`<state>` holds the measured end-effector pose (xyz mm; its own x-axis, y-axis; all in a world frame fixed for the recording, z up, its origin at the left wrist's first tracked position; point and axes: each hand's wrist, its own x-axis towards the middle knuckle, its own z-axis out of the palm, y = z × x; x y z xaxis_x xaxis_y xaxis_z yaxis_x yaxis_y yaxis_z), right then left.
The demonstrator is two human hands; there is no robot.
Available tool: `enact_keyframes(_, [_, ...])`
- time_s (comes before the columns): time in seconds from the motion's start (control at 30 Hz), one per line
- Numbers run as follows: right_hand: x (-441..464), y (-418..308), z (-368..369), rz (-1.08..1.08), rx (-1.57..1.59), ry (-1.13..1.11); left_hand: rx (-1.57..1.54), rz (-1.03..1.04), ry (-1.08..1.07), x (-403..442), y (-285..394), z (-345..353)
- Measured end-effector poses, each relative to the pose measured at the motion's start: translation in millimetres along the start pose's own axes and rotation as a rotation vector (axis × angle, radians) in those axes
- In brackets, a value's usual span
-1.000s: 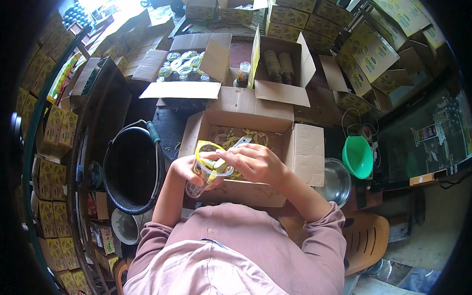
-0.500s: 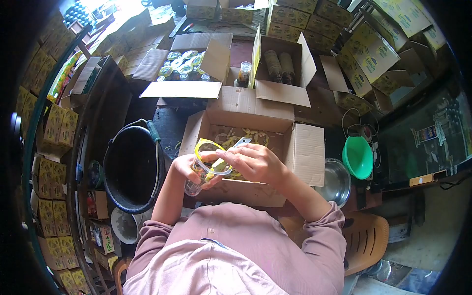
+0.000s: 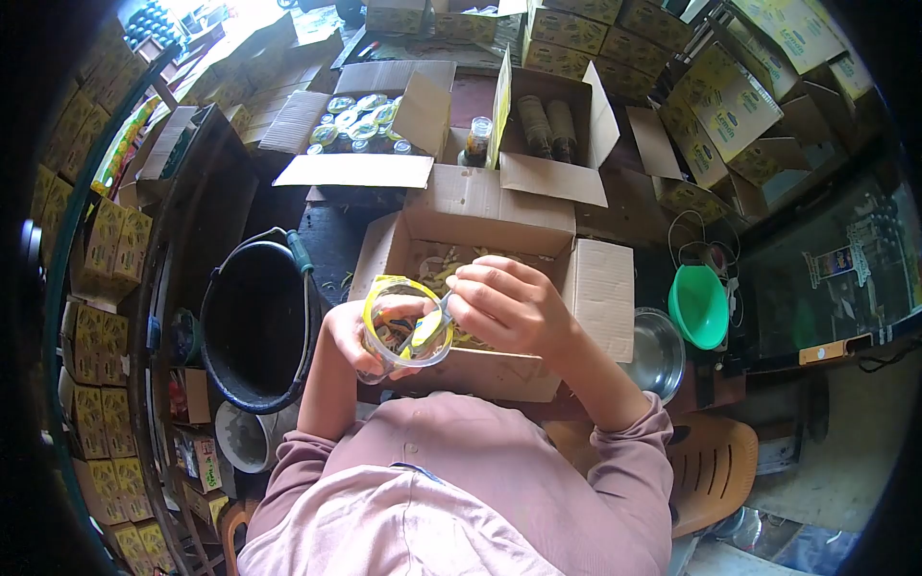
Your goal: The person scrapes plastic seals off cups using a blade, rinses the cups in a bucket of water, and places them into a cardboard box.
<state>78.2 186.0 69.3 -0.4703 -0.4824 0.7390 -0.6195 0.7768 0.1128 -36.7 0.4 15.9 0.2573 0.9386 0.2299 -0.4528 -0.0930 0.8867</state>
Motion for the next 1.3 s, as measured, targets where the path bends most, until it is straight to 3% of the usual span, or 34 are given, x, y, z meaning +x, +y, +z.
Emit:
enact_keyframes(0.67, [-2, -8, -4, -0.058, -0.046, 0.033, -0.141, 0.050, 0.003, 8, -1, 11])
enact_keyframes(0.77, [-2, -9, -3, -0.046, -0.031, 0.025, -0.178, 0.032, -0.115, 5, -12, 0])
enact_keyframes(1.3, [-2, -9, 3, -0.010, 0.031, 0.035, -0.360, 0.061, -0.034, 9, -17, 6])
